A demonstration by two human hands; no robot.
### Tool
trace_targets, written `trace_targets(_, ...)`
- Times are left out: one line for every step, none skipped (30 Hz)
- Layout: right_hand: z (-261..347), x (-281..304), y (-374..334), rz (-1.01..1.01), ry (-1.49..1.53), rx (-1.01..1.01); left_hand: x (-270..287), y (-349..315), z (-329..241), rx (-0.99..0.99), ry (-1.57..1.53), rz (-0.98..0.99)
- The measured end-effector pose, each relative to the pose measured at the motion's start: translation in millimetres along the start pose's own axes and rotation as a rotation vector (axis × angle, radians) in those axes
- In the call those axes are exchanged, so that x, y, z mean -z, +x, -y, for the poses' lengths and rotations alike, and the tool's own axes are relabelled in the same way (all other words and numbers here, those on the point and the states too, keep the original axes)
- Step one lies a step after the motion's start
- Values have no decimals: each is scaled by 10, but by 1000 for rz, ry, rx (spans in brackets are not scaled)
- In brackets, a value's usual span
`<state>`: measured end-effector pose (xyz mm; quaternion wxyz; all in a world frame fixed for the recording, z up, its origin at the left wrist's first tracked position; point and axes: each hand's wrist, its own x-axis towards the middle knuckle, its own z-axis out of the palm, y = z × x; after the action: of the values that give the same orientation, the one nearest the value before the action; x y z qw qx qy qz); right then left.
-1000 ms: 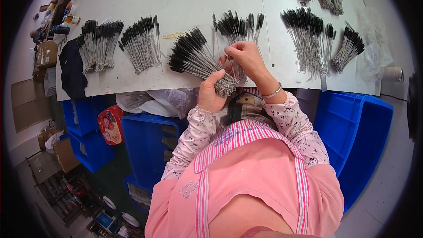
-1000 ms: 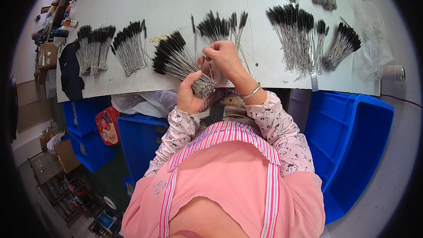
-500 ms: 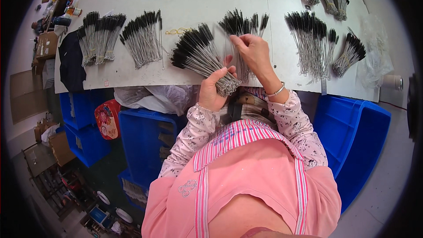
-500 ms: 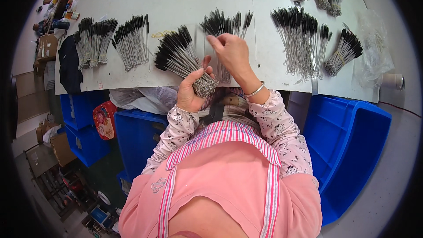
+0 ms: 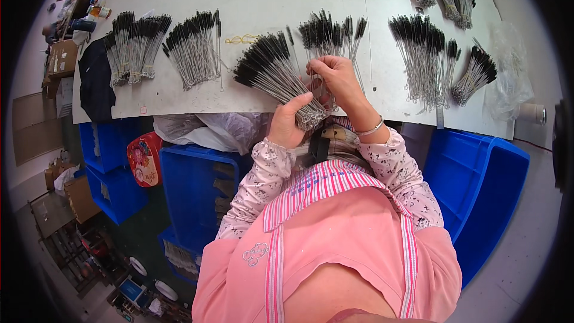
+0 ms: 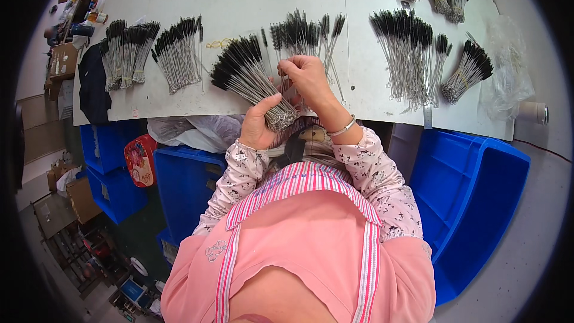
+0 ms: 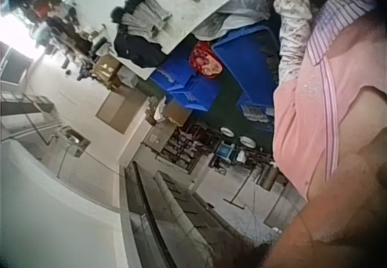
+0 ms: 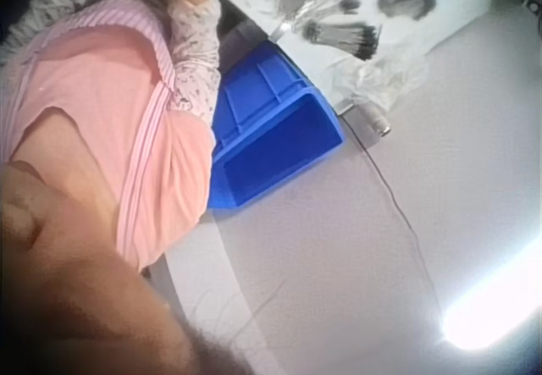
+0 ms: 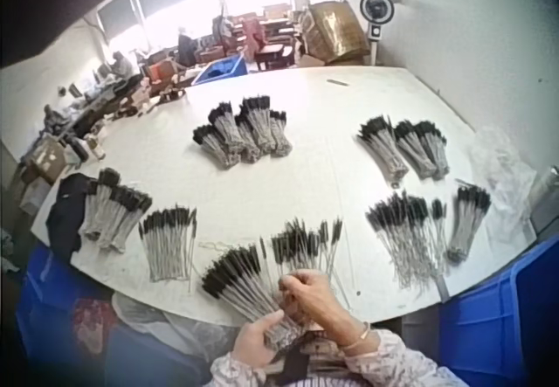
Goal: The person gathers bundles of metal wire brushes from a table and secures them with rubber bands. They repeatedly pick up a bundle, align the bristles, and wrap a rubber band around the base to hold the bundle together before placing it back on the table.
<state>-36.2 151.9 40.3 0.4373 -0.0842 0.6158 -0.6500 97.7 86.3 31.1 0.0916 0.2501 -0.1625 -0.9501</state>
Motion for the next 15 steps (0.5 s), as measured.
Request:
trace_targets(-10, 12, 2, -5, 3, 14, -1, -5, -6, 7, 16, 3)
trace_targets(-12, 22, -3, -23, 0, 22, -6, -12, -8, 13, 32, 6)
trace_targets(-14, 24, -7, -40, -1, 30, -11, -17, -16, 18, 50, 8)
trace_targets(-16, 24, -12, -56, -2, 37, -18, -14, -19, -5, 84, 36)
trace_targets(-19, 2, -15, -71, 7, 65, -28, -10, -18, -28, 119, 64)
trace_targets(-22, -26, -18, -88, 16, 93, -40, 1, -16, -48, 155, 95)
trace_targets(-24, -36, -17, -106, 26, 121, -57, -1, -22, -56, 183, 94)
trace_targets(-28, -21, -7, -64, 25, 137, -80, -12, -36, -63, 211, 94)
trace_targets(-39, -9, 7, -20, 25, 151, -92, -23, -53, -71, 239, 92)
trace_targets(-43, 4, 14, 24, 24, 165, -96, -27, -75, -65, 245, 88)
trace_targets(-30, 19, 6, 56, 53, 108, -98, -30, -99, -58, 251, 83)
trace_targets(-1, 30, -10, 91, 80, 49, -93, -38, -122, -54, 256, 77)
trace_targets(31, 41, -29, 126, 107, -9, -50, -26, -135, -25, 245, 65)
trace_targets(68, 51, -54, 147, 136, -60, 23, -1, -139, 5, 234, 53)
trace_targets(110, 59, -74, 170, 165, -110, 23, 13, -156, 32, 224, 41)
